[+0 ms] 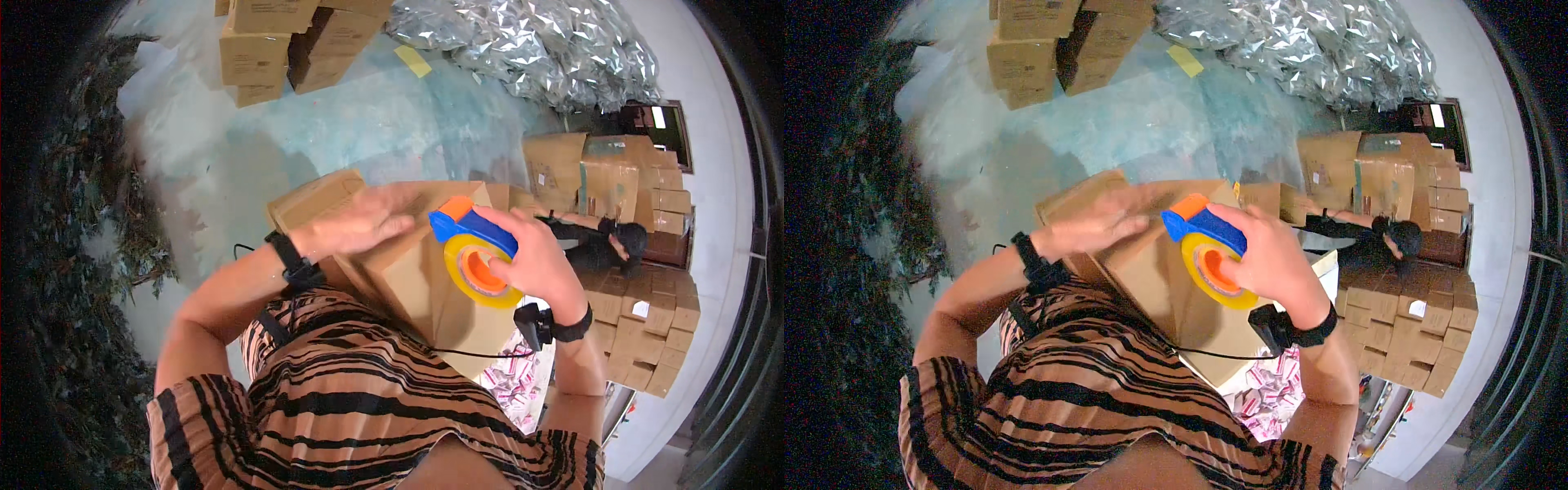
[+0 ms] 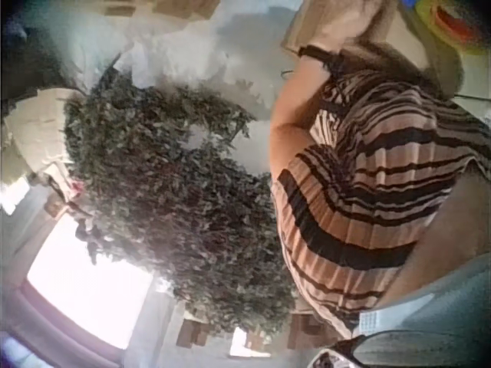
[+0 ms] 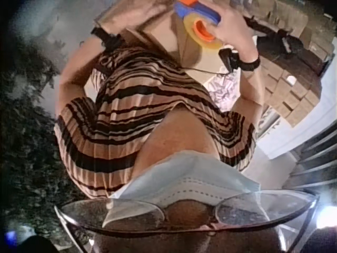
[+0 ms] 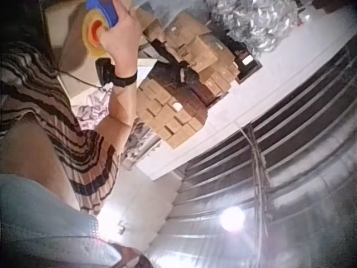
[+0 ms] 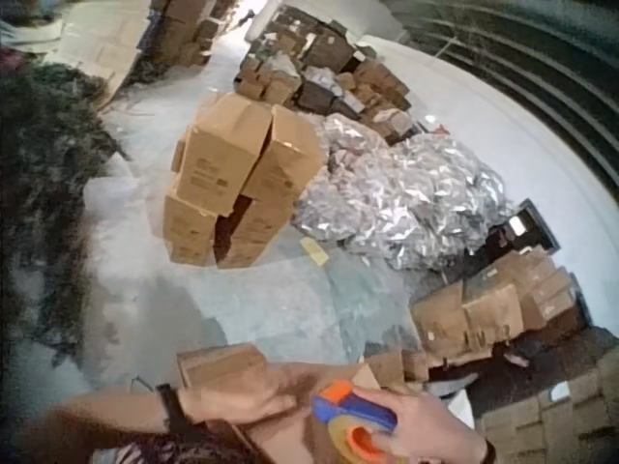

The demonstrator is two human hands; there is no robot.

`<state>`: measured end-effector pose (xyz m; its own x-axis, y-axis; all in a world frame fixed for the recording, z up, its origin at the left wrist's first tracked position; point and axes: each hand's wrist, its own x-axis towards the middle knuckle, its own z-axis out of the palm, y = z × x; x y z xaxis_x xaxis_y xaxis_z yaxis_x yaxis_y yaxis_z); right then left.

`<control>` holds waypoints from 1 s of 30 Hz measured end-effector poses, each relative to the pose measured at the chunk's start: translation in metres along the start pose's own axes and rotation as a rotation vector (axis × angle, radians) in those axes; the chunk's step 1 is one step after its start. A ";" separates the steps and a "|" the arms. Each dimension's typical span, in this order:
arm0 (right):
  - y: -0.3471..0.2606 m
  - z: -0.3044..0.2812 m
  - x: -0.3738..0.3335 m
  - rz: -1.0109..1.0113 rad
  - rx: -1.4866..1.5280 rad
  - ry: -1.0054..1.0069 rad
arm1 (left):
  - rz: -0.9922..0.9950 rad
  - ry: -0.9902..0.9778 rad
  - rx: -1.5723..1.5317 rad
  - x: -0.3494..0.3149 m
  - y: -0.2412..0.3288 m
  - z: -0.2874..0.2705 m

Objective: The person packs small, individually wrapped pink items into a cardboard box. They arrange the items inside the box, close the flaps, and then seal the box using a tape dispenser and clear packing tape.

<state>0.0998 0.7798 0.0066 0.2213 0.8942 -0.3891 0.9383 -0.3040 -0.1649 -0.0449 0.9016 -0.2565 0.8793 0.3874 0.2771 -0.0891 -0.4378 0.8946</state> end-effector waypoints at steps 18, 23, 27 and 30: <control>-0.002 0.003 -0.006 -0.015 0.000 0.056 | -0.392 -0.486 -0.193 0.013 -0.007 -0.043; -0.017 -0.004 -0.004 0.026 -0.034 0.020 | 0.056 -0.409 -0.199 0.117 0.044 -0.075; -0.009 0.011 -0.006 0.033 -0.020 0.090 | 0.199 -0.829 0.110 0.192 0.100 -0.049; -0.009 0.016 -0.005 -0.015 0.054 0.136 | 0.142 -1.153 0.363 0.219 0.130 -0.025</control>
<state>0.0864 0.7730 -0.0046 0.2453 0.9339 -0.2601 0.9267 -0.3047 -0.2200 0.1240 0.9496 -0.0705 0.7891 -0.5497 -0.2741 -0.2449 -0.6908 0.6804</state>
